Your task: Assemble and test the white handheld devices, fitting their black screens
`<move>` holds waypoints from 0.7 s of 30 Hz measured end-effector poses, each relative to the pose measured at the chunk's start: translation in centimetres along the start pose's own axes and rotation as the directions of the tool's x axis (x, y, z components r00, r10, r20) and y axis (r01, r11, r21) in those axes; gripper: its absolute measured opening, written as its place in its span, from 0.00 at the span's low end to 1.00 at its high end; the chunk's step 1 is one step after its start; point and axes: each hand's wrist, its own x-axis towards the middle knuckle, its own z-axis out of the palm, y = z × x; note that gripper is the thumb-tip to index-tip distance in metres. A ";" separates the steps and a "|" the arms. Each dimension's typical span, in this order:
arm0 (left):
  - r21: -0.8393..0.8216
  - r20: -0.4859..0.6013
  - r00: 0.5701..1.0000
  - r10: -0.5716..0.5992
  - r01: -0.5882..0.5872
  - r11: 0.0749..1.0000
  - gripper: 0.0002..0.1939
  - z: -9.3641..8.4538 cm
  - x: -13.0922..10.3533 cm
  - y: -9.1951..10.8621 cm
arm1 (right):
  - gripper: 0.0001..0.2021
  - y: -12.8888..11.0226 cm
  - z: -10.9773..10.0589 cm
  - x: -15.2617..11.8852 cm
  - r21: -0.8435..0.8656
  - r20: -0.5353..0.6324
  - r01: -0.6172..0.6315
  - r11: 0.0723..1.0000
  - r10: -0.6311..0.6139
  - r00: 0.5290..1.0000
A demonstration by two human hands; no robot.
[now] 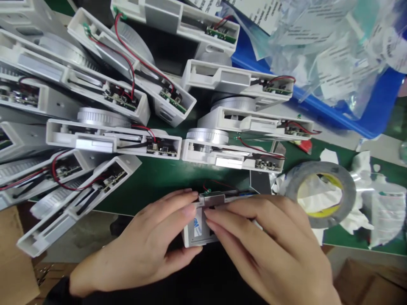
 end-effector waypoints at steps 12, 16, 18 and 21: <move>-0.023 -0.042 0.998 0.053 -0.054 0.998 0.25 0.2 0.0 -0.2 | 0.10 -0.8 1.1 0.0 -0.032 0.003 0.016 0.999 -0.016 1.000; -0.051 -0.046 0.997 0.056 -0.058 0.997 0.33 0.2 -0.1 -0.3 | 0.10 -0.7 1.1 0.2 -0.026 0.018 0.006 1.000 -0.006 1.000; -0.058 -0.044 0.997 0.059 -0.062 0.996 0.34 0.2 -0.2 -0.4 | 0.10 -0.6 1.1 0.1 -0.024 0.009 0.008 1.000 -0.008 1.000; -0.038 -0.035 0.997 0.075 -0.076 0.996 0.28 0.1 -0.2 -0.4 | 0.11 -0.6 1.0 0.0 -0.016 0.034 0.026 1.000 -0.025 0.999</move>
